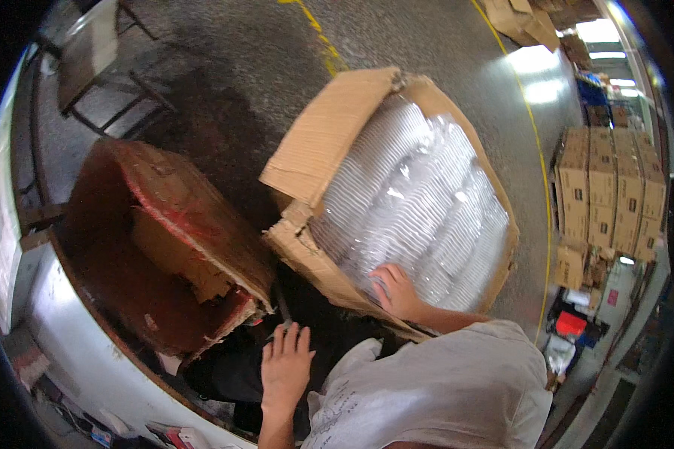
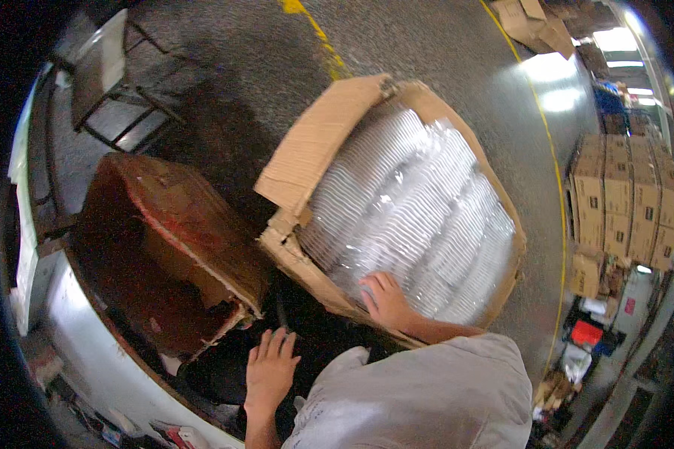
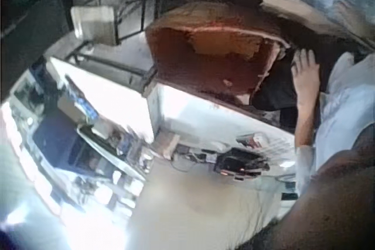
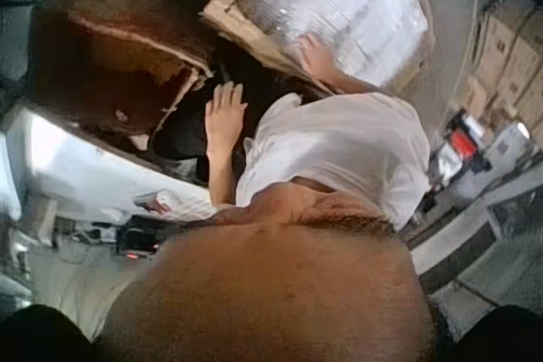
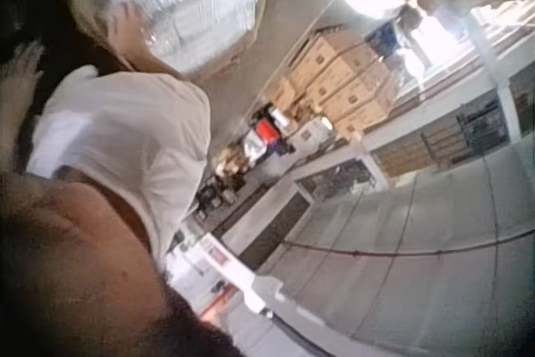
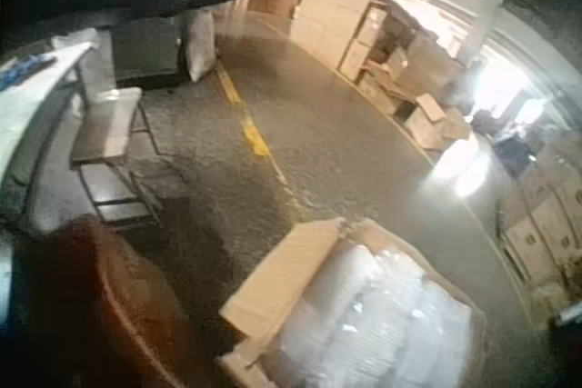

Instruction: The person takes plastic mixing palettes from a cardboard box and places them into clear plastic bags with red Artix labels. They repeatedly insert the palettes, seal the bags, and stack the finished packages on the table.

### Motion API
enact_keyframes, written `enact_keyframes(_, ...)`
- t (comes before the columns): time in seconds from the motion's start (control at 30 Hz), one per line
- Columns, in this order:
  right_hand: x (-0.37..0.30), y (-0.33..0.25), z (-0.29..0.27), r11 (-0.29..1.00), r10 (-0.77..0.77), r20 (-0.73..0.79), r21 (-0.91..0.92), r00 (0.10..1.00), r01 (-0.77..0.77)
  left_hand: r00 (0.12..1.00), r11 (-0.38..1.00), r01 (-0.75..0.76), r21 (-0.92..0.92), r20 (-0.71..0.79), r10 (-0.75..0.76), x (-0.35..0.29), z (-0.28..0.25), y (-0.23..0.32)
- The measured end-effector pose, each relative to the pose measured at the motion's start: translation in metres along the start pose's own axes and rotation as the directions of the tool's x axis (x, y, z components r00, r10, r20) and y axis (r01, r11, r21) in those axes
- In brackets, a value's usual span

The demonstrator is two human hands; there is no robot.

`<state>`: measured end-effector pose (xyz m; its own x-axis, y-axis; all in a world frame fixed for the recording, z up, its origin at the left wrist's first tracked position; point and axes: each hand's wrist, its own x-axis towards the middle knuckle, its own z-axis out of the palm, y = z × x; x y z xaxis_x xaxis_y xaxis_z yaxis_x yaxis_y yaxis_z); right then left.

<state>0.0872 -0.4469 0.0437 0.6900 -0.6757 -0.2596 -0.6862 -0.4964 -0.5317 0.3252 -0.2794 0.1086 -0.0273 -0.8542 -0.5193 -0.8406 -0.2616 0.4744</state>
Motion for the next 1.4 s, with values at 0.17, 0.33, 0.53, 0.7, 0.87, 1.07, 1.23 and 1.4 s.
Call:
enact_keyframes(0.17, -0.007, 0.0, -0.017, 0.999, 0.044, 0.055, -0.022, 0.998, -0.043, 0.944, 0.929, 0.282, -0.24, -0.102, -0.313, -0.059, 0.018, -0.027)
enact_keyframes(0.33, -0.029, -0.004, -0.014, 0.986, 0.091, 0.161, -0.154, 0.983, -0.066, 0.771, 0.766, 0.619, -0.174, -0.052, -0.635, -0.132, 0.035, -0.053)
enact_keyframes(0.53, -0.024, 0.011, 0.007, 0.987, 0.064, 0.186, -0.157, 0.98, -0.035, 0.689, 0.688, 0.557, -0.465, -0.205, -0.696, -0.162, 0.079, -0.034)
enact_keyframes(0.7, -0.038, 0.005, 0.017, 0.941, 0.083, -0.049, -0.326, 0.995, -0.094, 0.735, 0.797, 0.466, -0.383, -0.334, -0.59, -0.144, 0.092, -0.013)
enact_keyframes(0.87, -0.041, 0.007, 0.042, 0.89, 0.199, -0.233, -0.363, 0.952, -0.275, 0.761, 0.808, 0.36, -0.465, -0.355, -0.543, -0.143, 0.092, -0.014)
enact_keyframes(1.07, -0.036, 0.017, 0.048, 0.835, 0.142, -0.219, -0.497, 0.965, -0.236, 0.719, 0.835, 0.422, -0.352, -0.431, -0.545, -0.133, 0.11, -0.01)
enact_keyframes(1.23, -0.025, 0.013, 0.022, 0.827, 0.296, -0.173, -0.446, 0.939, -0.343, 0.649, 0.812, 0.424, -0.4, -0.491, -0.581, -0.124, 0.124, -0.008)
enact_keyframes(1.4, -0.003, 0.026, 0.0, 0.821, 0.397, 0.0, -0.447, 0.918, -0.355, 0.632, 0.8, 0.371, -0.471, -0.504, -0.589, -0.127, 0.128, -0.012)
